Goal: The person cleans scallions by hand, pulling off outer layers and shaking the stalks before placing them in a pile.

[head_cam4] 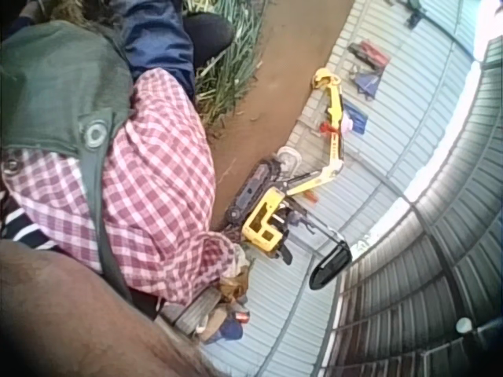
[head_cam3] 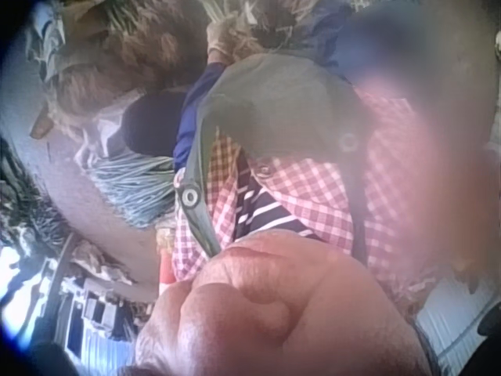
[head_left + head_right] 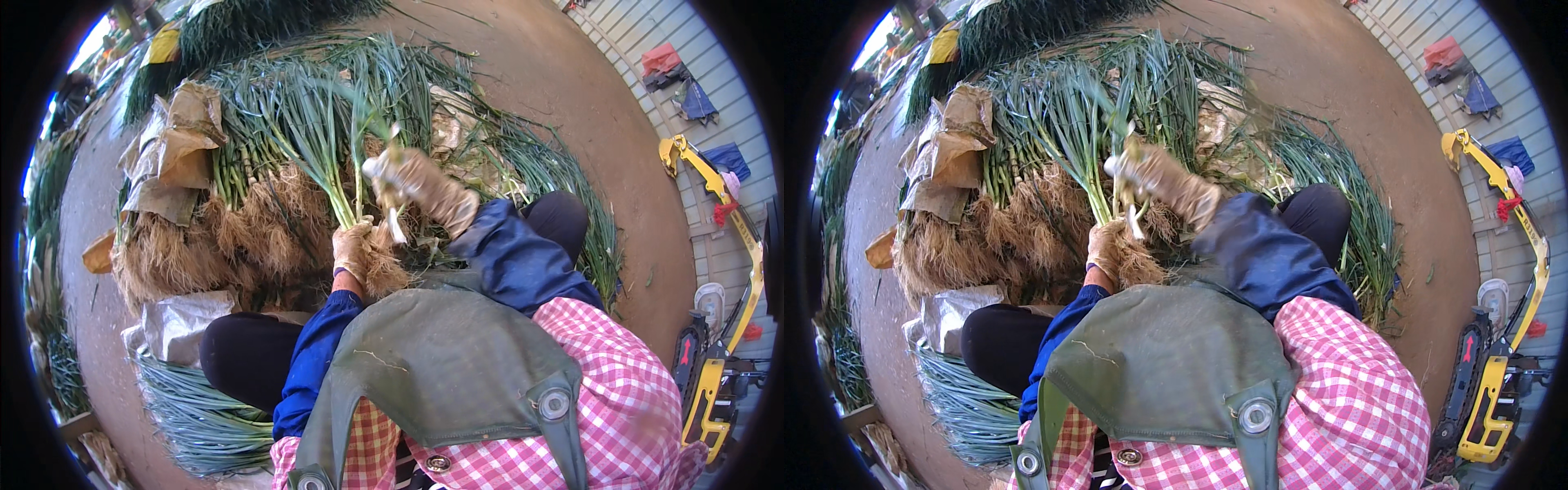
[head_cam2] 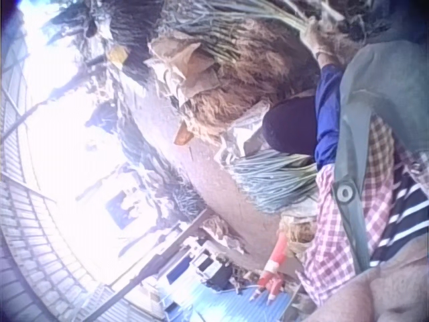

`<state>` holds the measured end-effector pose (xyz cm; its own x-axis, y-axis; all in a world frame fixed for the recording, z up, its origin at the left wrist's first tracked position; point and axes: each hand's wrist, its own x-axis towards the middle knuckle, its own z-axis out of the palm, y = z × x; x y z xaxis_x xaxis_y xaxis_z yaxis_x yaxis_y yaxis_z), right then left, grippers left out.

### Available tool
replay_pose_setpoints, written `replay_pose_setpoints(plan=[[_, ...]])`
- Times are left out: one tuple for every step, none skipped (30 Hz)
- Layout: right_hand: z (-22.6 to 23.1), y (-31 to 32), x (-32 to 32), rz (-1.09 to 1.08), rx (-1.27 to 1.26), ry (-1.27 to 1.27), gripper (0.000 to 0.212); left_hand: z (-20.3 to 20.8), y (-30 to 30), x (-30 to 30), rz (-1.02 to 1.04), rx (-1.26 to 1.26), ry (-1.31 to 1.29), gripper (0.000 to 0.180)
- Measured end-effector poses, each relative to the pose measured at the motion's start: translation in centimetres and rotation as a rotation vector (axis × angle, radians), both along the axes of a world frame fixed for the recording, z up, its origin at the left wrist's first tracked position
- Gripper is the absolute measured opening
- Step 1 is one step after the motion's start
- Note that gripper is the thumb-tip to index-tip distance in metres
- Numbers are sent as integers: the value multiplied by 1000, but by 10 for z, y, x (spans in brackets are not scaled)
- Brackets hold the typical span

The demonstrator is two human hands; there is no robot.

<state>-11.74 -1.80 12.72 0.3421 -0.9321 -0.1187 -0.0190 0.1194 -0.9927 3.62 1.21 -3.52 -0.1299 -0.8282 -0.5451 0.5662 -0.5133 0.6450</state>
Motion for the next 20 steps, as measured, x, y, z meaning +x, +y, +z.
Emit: replay_pose_setpoints(plan=[[20, -1, -11, -8, -81, 54, 28, -7, -2, 7, -37, -40, -7, 18], [38, -1, -29, -57, -65, -72, 29, 0, -2, 1, -48, -32, 38, 19], [49, 1, -47, -81, -209, 3, 33, 10, 1, 3, -47, -17, 71, 19], [71, 2, -66, -117, -157, 130, 39, 21, 3, 5, -43, -5, 106, 19], [81, 8, -89, -284, -104, 272, 35, 28, 4, 9, -33, 17, 67, 20], [93, 13, -118, -268, -196, 395, 43, 27, 5, 9, -23, 21, 76, 21], [100, 17, -162, -330, -241, 521, 38, 29, 5, 8, -18, 22, 88, 22], [104, 19, -203, -389, -276, 640, 34, 30, 4, 10, -7, 22, 94, 23], [119, 30, -220, -523, -49, 743, 26, 20, 3, 12, -6, 20, 96, 24], [118, 41, -258, -657, -77, 914, 27, 18, 3, 12, 14, 14, 149, 24], [115, 57, -313, -666, -118, 1404, 33, 17, 3, 8, 28, 14, 202, 26], [114, 82, -373, -534, 95, 1824, 35, 16, 2, -3, 30, 15, 271, 28], [115, 116, -419, -247, 322, 2070, 36, 19, 2, -10, 14, 23, 271, 30], [113, 141, -441, 80, 555, 2262, 39, 24, 3, -14, 8, 31, 259, 31], [97, 129, -411, -42, 447, 2208, 41, 26, 3, -1, 32, 38, 207, 33], [89, 114, -363, -167, 356, 2150, 43, 25, 4, 8, 45, 27, 192, 34], [91, 100, -351, -239, 298, 2070, 46, 27, 4, 2, 22, 14, 210, 34], [87, 75, -302, -217, 137, 1982, 43, 26, 5, 6, 18, 4, 204, 35], [70, 60, -303, -319, -89, 1678, 37, 29, 3, -6, -19, -16, 216, 36], [43, 36, -258, -437, 90, 860, 33, 28, 4, -5, -21, -15, 207, 36]])
